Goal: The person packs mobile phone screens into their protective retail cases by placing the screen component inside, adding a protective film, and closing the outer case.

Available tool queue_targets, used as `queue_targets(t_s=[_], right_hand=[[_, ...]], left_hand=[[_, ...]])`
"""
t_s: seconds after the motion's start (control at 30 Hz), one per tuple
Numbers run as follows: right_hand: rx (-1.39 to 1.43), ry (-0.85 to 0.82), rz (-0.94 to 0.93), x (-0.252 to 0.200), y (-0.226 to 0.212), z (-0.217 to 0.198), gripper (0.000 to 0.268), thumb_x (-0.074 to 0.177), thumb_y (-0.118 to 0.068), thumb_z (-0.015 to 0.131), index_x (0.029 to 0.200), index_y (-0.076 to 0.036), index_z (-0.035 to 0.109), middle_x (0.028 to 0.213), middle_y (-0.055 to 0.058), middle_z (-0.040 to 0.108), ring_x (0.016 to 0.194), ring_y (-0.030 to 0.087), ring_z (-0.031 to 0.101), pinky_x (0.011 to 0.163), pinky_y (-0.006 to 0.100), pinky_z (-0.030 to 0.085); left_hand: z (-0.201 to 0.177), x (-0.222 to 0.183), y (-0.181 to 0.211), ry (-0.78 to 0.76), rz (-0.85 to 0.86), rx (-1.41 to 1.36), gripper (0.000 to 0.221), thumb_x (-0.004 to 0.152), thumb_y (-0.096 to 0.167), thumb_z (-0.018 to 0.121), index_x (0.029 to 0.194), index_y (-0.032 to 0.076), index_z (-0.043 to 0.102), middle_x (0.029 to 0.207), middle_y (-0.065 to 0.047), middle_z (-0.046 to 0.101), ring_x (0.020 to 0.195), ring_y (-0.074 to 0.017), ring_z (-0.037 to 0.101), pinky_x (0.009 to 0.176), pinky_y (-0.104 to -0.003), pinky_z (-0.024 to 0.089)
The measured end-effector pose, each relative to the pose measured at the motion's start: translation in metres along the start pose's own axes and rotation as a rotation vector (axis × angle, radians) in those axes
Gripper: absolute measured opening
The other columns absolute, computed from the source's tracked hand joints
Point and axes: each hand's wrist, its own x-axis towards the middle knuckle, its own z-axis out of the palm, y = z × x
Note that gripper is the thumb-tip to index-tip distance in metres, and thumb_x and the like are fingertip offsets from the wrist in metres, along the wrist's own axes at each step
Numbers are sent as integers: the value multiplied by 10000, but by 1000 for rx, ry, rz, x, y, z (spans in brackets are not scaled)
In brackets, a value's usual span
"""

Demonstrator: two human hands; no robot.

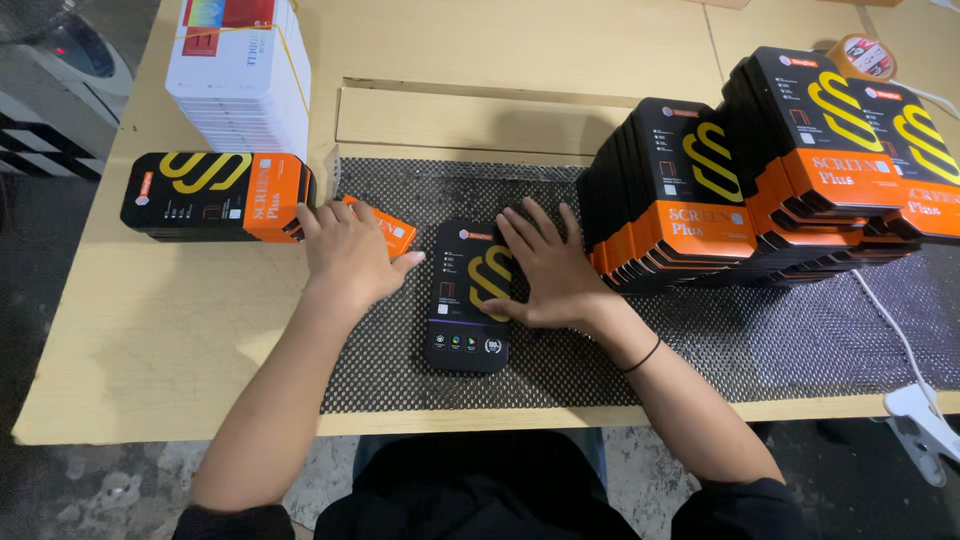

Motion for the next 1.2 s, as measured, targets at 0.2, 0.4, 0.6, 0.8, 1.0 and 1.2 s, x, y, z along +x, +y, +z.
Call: queue_targets(t_s=[0.2, 0.4, 0.6, 0.8, 1.0, 1.2], right_hand=[[216, 40, -50, 7, 3, -10, 1252, 742, -812, 699, 1601, -11, 268, 1431, 202, 473, 1498, 363, 241, 1232, 580, -90], [837, 403, 148, -4, 13, 11, 1076, 521, -359, 1026, 1472, -265, 531, 1287, 56, 554, 1293, 231, 544, 1149, 372, 380], [1003, 381, 180, -30, -10, -16, 872, 701, -182, 916, 1464, -170, 494, 1379, 153, 607, 1260, 320, 621, 1049, 443, 520], [983, 1092, -105, -45, 13, -21, 765, 828, 30, 811, 1448, 16, 362, 1283, 169, 595, 1194, 210, 607, 945, 290, 549], [625, 1639, -72, -51, 18, -18, 884, 893, -40, 836, 1524, 38, 222, 1460, 172, 381, 1309, 235, 479, 1151, 327, 419], [613, 1683, -51, -38, 17, 7, 911, 843, -124, 861, 1487, 55, 241, 1452, 173, 400, 1275, 242, 526, 1113, 344, 456]], left_hand=[[6, 11, 0, 63, 31, -131, 909, 814, 616, 628, 1438, 1, 383, 1319, -281, 513, 1261, -433, 535, 1083, -527, 298], [-28, -12, 3, 381, 95, -427, 952, 714, 403, 736, 1417, -65, 299, 1261, -271, 411, 1198, -502, 505, 1013, -575, 393], [-49, -23, 3, 613, 290, -746, 1051, 647, 171, 788, 1475, -188, 250, 1271, -337, 390, 1172, -626, 516, 950, -619, 486], [-52, -21, 2, 692, 454, -846, 981, 664, 267, 808, 1444, -156, 389, 1260, -301, 382, 1196, -562, 536, 972, -622, 538], [-15, -7, 22, 802, 838, -748, 1028, 677, 326, 823, 1532, 30, 335, 1303, -324, 437, 1184, -582, 556, 949, -622, 552], [10, -1, 40, 921, 941, -827, 991, 755, 271, 827, 1571, 100, 291, 1414, -279, 414, 1320, -507, 467, 1067, -604, 462]])
